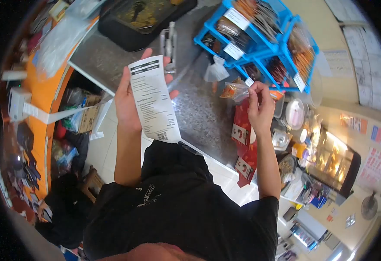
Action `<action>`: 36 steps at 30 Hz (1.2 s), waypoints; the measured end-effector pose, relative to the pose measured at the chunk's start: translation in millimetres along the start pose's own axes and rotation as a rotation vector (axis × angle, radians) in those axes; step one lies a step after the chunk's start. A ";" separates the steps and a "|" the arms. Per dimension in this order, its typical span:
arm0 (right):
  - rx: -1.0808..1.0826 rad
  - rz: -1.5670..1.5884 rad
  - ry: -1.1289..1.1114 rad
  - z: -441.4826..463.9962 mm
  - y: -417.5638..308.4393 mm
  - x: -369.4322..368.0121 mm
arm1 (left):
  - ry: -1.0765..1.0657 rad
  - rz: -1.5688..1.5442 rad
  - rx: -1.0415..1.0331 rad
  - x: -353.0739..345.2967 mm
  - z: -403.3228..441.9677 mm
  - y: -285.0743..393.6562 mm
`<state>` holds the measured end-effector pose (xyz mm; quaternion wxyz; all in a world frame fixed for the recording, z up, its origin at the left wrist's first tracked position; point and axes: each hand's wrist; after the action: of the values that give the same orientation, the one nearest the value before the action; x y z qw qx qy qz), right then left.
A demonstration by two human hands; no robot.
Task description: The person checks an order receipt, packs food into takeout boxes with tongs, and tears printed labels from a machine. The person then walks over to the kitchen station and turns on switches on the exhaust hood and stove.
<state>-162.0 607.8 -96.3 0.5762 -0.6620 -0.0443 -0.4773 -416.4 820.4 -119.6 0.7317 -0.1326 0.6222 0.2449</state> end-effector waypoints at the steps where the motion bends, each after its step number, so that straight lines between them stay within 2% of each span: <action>1: -0.016 -0.010 -0.007 -10.4 0.7 11.1 | -0.007 -0.016 0.017 -0.2 1.8 -3.9; 3: 0.006 -0.018 -0.024 -30.6 5.0 31.8 | -0.009 -0.023 0.047 0.5 6.0 -13.1; 7: -0.191 -0.087 -0.012 -74.9 19.7 81.2 | 0.022 -0.045 0.100 0.2 12.6 -27.3; 10: -0.174 0.098 0.041 -98.4 32.9 114.8 | 0.062 -0.007 0.135 3.7 16.1 -34.7; 13: -0.218 0.106 0.064 -127.2 59.1 141.1 | 0.108 0.049 0.166 2.6 19.7 -43.3; 15: -0.230 0.266 0.083 -138.3 66.1 147.7 | 0.143 0.094 0.192 3.3 22.3 -50.6; 19: -0.258 0.436 0.089 -152.7 86.4 151.2 | 0.156 0.142 0.252 10.6 28.5 -65.7; 26: -0.443 0.386 -0.133 -145.9 128.4 132.7 | 0.140 0.178 0.302 17.6 33.1 -97.8; 29: -0.404 0.242 -0.193 -134.2 133.8 118.2 | 0.221 0.194 0.316 8.6 40.2 -114.7; 31: -0.357 0.163 -0.252 -129.1 135.9 113.0 | 0.199 0.186 0.323 7.1 42.5 -122.6; 36: -0.320 0.201 -0.278 -125.8 130.9 118.4 | 0.176 0.162 0.329 6.2 47.7 -135.4</action>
<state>-91.4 404.8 -124.8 0.4970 -0.8054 0.0188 -0.3226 -304.6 731.1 -131.6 0.6641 0.0184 0.7241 0.1852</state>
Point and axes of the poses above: each hand's wrist, its own z-axis towards the middle knuckle, its own x-axis out of the back of the hand, y = z × x, and after that the axes turned 8 degrees about -y, right-handed
